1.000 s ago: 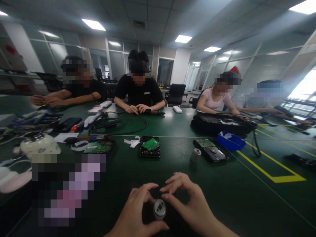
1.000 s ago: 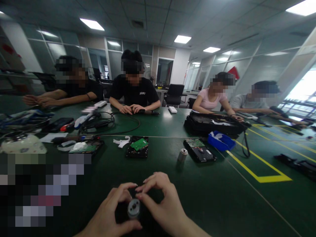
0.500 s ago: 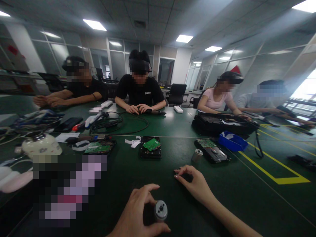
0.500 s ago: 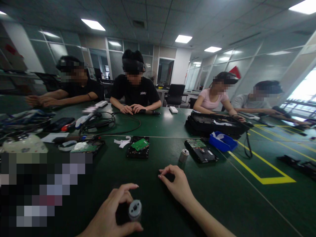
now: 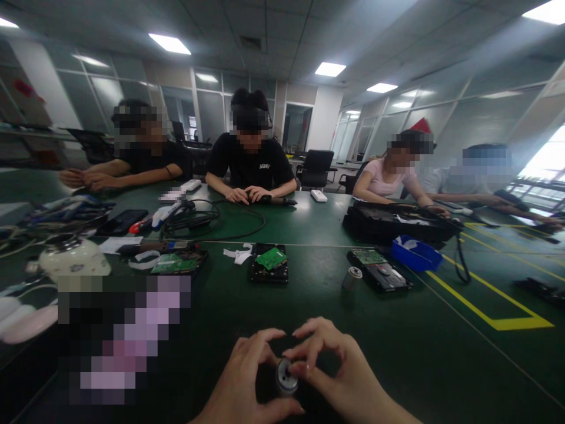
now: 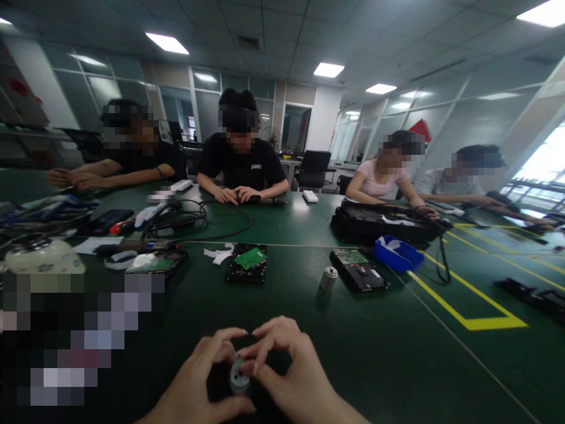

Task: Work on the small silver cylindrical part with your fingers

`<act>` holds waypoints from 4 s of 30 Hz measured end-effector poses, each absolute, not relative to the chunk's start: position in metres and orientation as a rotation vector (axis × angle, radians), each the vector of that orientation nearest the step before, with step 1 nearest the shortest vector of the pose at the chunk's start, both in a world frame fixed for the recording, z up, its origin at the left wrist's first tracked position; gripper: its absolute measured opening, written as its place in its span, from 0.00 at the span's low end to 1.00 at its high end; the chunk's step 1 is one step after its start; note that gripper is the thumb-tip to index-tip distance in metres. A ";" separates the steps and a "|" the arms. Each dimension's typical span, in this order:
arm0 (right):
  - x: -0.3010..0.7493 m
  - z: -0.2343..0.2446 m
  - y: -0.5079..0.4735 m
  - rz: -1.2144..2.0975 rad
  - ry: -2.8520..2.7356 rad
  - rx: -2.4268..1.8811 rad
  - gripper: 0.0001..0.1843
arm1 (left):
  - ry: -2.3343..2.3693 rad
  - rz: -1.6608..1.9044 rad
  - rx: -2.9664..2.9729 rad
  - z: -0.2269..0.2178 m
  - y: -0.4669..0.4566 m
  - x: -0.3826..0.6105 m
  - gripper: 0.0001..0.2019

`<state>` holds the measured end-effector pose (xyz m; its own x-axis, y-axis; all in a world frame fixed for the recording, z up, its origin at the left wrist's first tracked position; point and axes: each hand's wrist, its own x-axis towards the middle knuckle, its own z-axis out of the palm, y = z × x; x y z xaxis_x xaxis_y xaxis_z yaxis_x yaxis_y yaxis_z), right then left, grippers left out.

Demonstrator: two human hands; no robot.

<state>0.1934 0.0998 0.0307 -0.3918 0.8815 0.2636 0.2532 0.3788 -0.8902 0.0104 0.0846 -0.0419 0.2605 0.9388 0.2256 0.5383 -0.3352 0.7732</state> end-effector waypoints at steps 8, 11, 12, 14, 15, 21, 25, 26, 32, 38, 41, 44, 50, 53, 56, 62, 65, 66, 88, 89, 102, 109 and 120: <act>0.188 0.031 0.094 1.036 -1.880 -1.010 0.08 | 1.336 0.921 1.949 -0.035 0.084 0.011 0.37; 0.190 0.029 0.094 0.928 -1.900 -1.045 0.06 | 1.366 0.938 1.925 -0.033 0.082 0.012 0.37; 0.191 0.028 0.094 0.885 -1.886 -1.064 0.07 | 1.366 0.941 1.928 -0.033 0.082 0.012 0.37; 0.194 0.025 0.095 0.819 -1.832 -1.092 0.07 | 1.350 0.938 1.947 -0.034 0.082 0.012 0.37; 0.195 0.025 0.095 0.800 -1.809 -1.089 0.07 | 1.343 0.935 1.957 -0.035 0.083 0.012 0.37; 0.194 0.027 0.095 0.852 -1.926 -0.953 0.09 | 1.349 0.932 1.950 -0.039 0.084 0.011 0.37; 0.189 0.027 0.091 0.855 -1.978 -0.914 0.06 | 1.334 0.905 1.943 -0.038 0.084 0.011 0.36; 0.189 0.027 0.091 0.851 -1.974 -0.911 0.04 | 1.335 0.898 1.940 -0.037 0.083 0.011 0.36; 0.202 0.020 0.115 0.751 -1.817 -1.012 0.06 | 1.358 0.901 1.936 -0.030 0.083 0.012 0.36; 0.231 -0.007 0.153 0.764 -1.837 -1.237 0.09 | 1.348 0.884 1.925 -0.031 0.083 0.010 0.38; 0.236 -0.017 0.158 0.747 -1.880 -1.240 0.08 | 1.359 0.849 1.919 -0.030 0.083 0.010 0.38; 0.237 -0.020 0.157 0.722 -1.900 -1.233 0.06 | 1.354 0.835 1.927 -0.029 0.083 0.010 0.38; 0.226 -0.002 0.145 0.799 -1.810 -1.196 0.06 | 1.338 0.839 1.954 -0.032 0.084 0.010 0.38; 0.210 0.016 0.124 0.960 -1.755 -1.077 0.07 | 1.330 0.842 1.970 -0.033 0.084 0.010 0.38; 0.197 0.030 0.103 1.056 -1.828 -0.974 0.06 | 1.339 0.838 1.944 -0.031 0.084 0.011 0.37; 0.189 0.031 0.093 1.012 -1.899 -0.985 0.07 | 1.353 0.857 1.929 -0.033 0.085 0.011 0.38; 0.190 0.029 0.094 0.986 -1.909 -0.992 0.07 | 1.351 0.870 1.921 -0.033 0.085 0.011 0.37; 0.190 0.029 0.094 0.981 -1.917 -0.992 0.07 | 1.353 0.861 1.921 -0.032 0.084 0.011 0.37; 0.190 0.025 0.093 0.849 -1.989 -0.875 0.06 | 1.397 0.926 1.875 -0.026 0.079 0.015 0.36; 0.190 0.025 0.094 0.843 -1.970 -0.871 0.04 | 1.392 0.912 1.883 -0.026 0.080 0.015 0.36; 0.237 -0.019 0.161 0.719 -1.871 -1.271 0.06 | 1.363 0.878 1.939 -0.030 0.082 0.011 0.37; 0.237 -0.014 0.158 0.729 -1.890 -1.269 0.06 | 1.352 0.839 1.933 -0.027 0.083 0.010 0.37; 0.195 0.030 0.099 0.994 -1.842 -0.993 0.05 | 1.364 0.876 1.923 -0.027 0.081 0.011 0.36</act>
<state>0.1952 0.0995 0.0297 -0.3703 0.8872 0.2753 0.2571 0.3827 -0.8874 0.0115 0.0812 -0.0273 0.2478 0.9548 0.1639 0.5465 -0.2774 0.7902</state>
